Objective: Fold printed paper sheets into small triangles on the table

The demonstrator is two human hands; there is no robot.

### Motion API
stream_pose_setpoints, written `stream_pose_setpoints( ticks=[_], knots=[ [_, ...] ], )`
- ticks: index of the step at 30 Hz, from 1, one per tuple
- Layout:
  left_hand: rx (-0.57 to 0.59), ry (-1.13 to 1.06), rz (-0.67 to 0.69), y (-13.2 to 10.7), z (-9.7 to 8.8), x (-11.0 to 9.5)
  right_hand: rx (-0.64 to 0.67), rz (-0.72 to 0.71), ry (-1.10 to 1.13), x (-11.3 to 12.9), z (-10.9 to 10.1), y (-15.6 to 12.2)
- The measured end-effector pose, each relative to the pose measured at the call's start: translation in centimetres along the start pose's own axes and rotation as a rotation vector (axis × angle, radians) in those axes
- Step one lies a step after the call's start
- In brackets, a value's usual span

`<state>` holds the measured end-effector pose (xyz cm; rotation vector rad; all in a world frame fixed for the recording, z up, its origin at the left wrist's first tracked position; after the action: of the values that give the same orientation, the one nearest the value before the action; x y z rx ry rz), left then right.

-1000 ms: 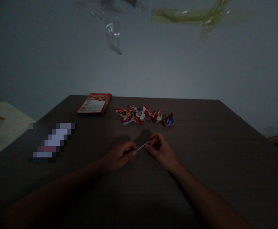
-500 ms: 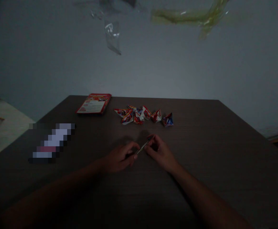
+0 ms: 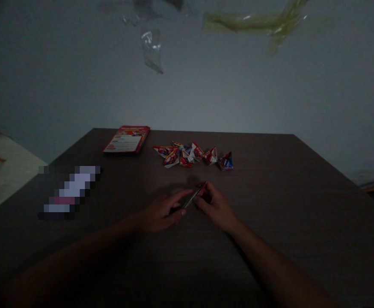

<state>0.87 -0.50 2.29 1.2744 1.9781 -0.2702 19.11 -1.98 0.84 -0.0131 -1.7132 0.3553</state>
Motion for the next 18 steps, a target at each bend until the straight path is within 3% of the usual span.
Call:
stream_pose_setpoints(
  ticks=[11, 18],
  knots=[
    [0.042, 0.271, -0.031, 0.3, 0.53, -0.19, -0.04, -0.053, -0.112, 0.24, 0.3, 0.23],
    [-0.021, 0.241, -0.061, 0.48, 0.66, -0.22, -0.063, -0.097, -0.202, 0.34, 0.63, 0.35]
  ],
)
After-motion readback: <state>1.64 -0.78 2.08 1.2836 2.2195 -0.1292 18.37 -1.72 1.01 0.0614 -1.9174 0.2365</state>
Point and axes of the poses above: each hand's wrist, its own y-axis towards the middle knuckle, its own z-axis out of the palm, x = y × z, the point moved 2 cm from there along y, towards the middle knuckle, and after that the axes turned 14 degrees about z, right-handed, at the moved point
